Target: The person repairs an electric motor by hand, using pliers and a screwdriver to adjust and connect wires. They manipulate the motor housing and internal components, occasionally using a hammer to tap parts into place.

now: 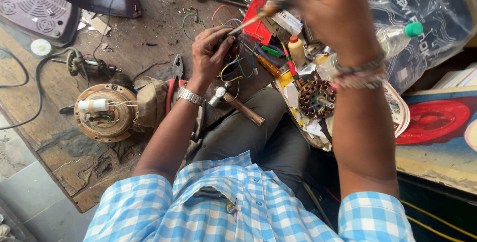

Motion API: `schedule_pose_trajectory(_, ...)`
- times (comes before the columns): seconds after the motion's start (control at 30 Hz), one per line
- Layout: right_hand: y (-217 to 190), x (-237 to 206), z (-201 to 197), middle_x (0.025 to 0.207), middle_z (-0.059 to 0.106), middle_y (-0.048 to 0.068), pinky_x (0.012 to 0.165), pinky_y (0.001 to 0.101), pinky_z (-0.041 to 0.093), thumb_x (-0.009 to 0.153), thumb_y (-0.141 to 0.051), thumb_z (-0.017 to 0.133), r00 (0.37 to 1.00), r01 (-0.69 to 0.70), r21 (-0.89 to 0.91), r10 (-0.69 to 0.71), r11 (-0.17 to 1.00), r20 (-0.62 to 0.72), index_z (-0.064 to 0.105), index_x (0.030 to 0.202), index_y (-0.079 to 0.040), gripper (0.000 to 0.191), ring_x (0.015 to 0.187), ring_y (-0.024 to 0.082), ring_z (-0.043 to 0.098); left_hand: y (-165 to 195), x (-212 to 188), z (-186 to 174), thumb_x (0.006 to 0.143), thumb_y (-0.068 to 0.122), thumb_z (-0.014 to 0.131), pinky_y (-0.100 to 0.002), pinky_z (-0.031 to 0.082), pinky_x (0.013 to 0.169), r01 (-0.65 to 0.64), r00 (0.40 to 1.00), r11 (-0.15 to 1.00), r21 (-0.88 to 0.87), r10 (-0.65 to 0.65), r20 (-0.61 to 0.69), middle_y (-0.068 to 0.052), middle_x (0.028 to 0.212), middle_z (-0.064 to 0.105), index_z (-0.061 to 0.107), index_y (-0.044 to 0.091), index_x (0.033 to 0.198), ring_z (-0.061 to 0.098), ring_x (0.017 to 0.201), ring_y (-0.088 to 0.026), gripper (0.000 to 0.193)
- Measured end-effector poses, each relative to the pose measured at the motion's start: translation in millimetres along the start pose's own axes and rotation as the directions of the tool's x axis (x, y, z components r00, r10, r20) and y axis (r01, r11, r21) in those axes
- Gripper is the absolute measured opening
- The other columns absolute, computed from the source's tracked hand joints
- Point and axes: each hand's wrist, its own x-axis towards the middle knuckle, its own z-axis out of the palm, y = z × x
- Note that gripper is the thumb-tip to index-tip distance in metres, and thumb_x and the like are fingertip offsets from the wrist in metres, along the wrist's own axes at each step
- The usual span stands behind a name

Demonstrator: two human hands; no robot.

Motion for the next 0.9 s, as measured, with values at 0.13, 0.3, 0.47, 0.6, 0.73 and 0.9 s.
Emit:
schedule_pose_trajectory(0.13, 22.7, -63.5, -2.3, 0.096, 0.071, 0.005, 0.073, 0.0275, 0.053, 0.110, -0.035, 0.068, 0.961, -0.073, 0.171, 0.115, 0.983, -0.251, 0.063, 0.111, -0.002, 0.034, 0.082, 0.010, 0.064, -1.4, 5.6, -3.3, 0.099, 0.016, 0.072, -0.038, 0.050, 0.100, -0.007, 0.998, 1.000, -0.019, 0.009, 0.066, -0.008, 0.117, 0.076, 0.076, 0.006, 0.114, 0.072, 0.109, -0.026, 0.018)
schedule_pose_trajectory(0.3, 45.0, -125.7, 69.1, 0.091, 0.070, 0.005, 0.075, 0.0324, 0.051, 0.104, -0.027, 0.075, 0.848, -0.453, 0.210, 0.491, 0.867, -0.199, 0.065, 0.106, -0.008, 0.021, 0.082, 0.016, 0.064, 2.7, 7.7, -6.7, 0.102, 0.019, 0.073, -0.038, 0.050, 0.106, 0.045, 0.991, 0.999, -0.010, -0.043, 0.125, -0.006, 0.123, 0.076, 0.075, 0.012, 0.118, 0.071, 0.117, -0.023, 0.018)
schedule_pose_trajectory(0.47, 55.7, -180.5, 152.8, 0.113, 0.067, 0.016, 0.092, 0.0438, 0.053, 0.086, -0.004, 0.073, 0.919, -0.320, 0.098, 0.334, 0.942, -0.212, 0.068, 0.102, -0.003, 0.017, 0.105, 0.035, 0.066, -1.6, -25.3, -26.6, 0.097, 0.022, 0.077, -0.049, 0.038, 0.116, -0.192, 0.941, 0.905, 0.379, 0.280, -0.192, -0.010, 0.145, 0.059, 0.055, 0.009, 0.140, 0.051, 0.136, -0.029, 0.050)
schedule_pose_trajectory(0.6, 66.3, -196.4, 193.2, 0.128, 0.066, 0.016, 0.101, 0.0457, 0.049, 0.084, 0.000, 0.072, 0.952, -0.299, 0.062, 0.302, 0.952, -0.043, 0.073, 0.106, -0.005, 0.023, 0.117, 0.038, 0.061, -19.5, -69.8, -67.1, 0.102, 0.021, 0.071, -0.045, 0.047, 0.103, 0.137, 0.990, 0.803, 0.580, -0.097, -0.100, -0.017, 0.133, 0.061, 0.053, 0.006, 0.144, 0.057, 0.122, -0.032, 0.048)
schedule_pose_trajectory(0.73, 61.2, -184.7, 203.0, 0.130, 0.065, 0.017, 0.104, 0.0480, 0.045, 0.083, -0.001, 0.073, 0.973, -0.220, -0.017, 0.219, 0.975, -0.069, 0.075, 0.109, -0.006, 0.027, 0.120, 0.040, 0.057, -31.3, -93.1, -76.3, 0.090, 0.027, 0.074, -0.050, 0.047, 0.091, 0.244, 0.847, 0.446, 0.861, -0.530, 0.035, -0.022, 0.117, 0.060, 0.050, 0.003, 0.148, 0.057, 0.110, -0.036, 0.068)
schedule_pose_trajectory(0.9, 24.8, -176.8, 180.8, 0.123, 0.068, 0.012, 0.104, 0.0466, 0.046, 0.086, -0.004, 0.075, 0.984, -0.154, 0.009, 0.154, 0.988, -0.085, 0.074, 0.107, -0.005, 0.021, 0.121, 0.034, 0.060, -37.6, -74.9, -70.3, 0.076, 0.038, 0.082, -0.053, 0.047, 0.086, 0.246, 0.751, 0.365, 0.898, -0.658, 0.062, -0.022, 0.118, 0.061, 0.036, 0.002, 0.154, 0.063, 0.104, -0.038, 0.097)
